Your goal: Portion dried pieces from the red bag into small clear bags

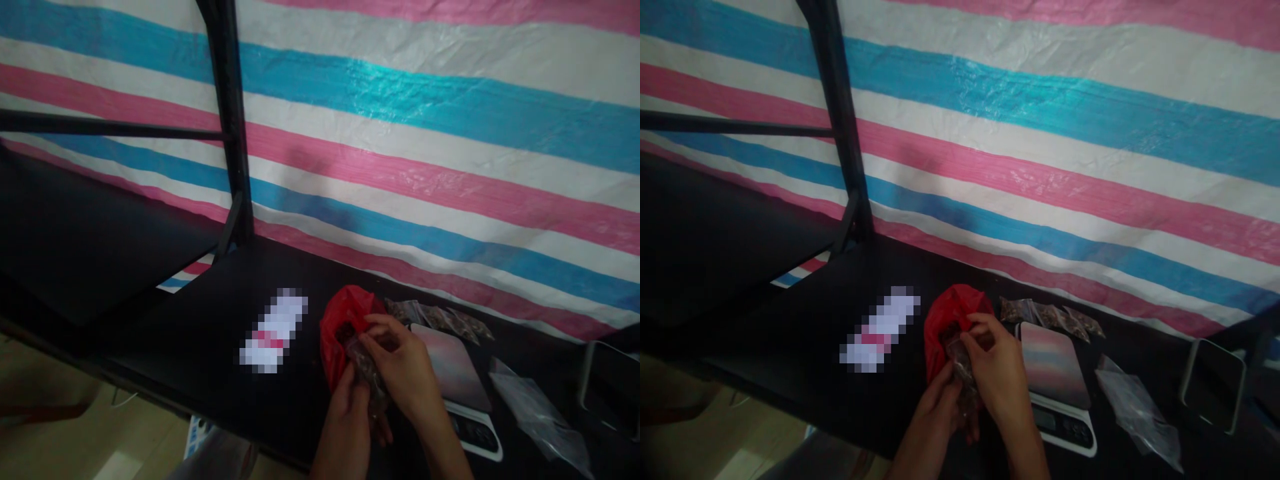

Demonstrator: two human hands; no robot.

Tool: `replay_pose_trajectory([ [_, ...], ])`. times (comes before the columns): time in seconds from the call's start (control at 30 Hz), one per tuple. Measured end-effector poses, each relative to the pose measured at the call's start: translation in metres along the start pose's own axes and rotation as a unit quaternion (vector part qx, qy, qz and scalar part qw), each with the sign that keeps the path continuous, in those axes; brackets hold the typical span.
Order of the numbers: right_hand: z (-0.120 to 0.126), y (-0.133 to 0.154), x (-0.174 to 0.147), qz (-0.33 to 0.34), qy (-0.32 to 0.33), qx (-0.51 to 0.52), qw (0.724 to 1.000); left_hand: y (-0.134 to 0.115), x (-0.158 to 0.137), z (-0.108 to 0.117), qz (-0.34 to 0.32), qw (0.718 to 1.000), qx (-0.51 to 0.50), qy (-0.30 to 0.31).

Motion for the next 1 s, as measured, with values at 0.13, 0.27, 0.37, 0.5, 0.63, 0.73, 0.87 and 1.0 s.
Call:
replay_pose_trajectory([
  [0.13, 0.005, 0.0, 0.001, 0.002, -0.01, 0.013, 1.0, 0.007, 0.005, 0.004, 0.001, 1.0, -0.013, 0.022],
  [0.27, 0.016, 0.003, 0.002, 0.004, 0.004, 0.049, 0.999, -0.007, -0.006, 0.006, -0.038, 0.999, 0.018, 0.028],
  [0.37, 0.028, 0.004, 0.002, 0.005, 0.025, 0.078, 0.997, -0.023, -0.017, 0.009, -0.115, 0.989, 0.094, -0.004],
  [0.5, 0.049, 0.002, -0.001, 0.0, 0.057, 0.075, 0.996, -0.052, -0.033, 0.008, -0.314, 0.929, 0.185, -0.063],
  [0.63, 0.086, -0.002, -0.003, 0.0, 0.026, 0.061, 0.998, -0.067, -0.044, -0.002, -0.415, 0.88, 0.225, -0.049],
  [0.73, 0.125, -0.014, -0.002, -0.009, -0.048, 0.035, 0.998, -0.068, -0.052, -0.005, -0.462, 0.85, 0.246, -0.046],
  [0.87, 0.167, -0.045, 0.002, -0.047, -0.105, -0.023, 0.993, -0.055, -0.063, -0.011, -0.524, 0.805, 0.276, -0.042],
  [1.0, 0.185, -0.074, 0.006, -0.067, -0.131, -0.045, 0.988, -0.034, -0.067, -0.027, -0.559, 0.778, 0.285, -0.025],
])
Point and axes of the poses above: each hand's wrist, its own x-axis towards the middle knuckle, its own z-axis out of the back of the hand, y = z × x, the point moved 7 cm from there along x, towards the middle knuckle, and after that the axes turned 10 degrees about -y, right-handed, at the moved point
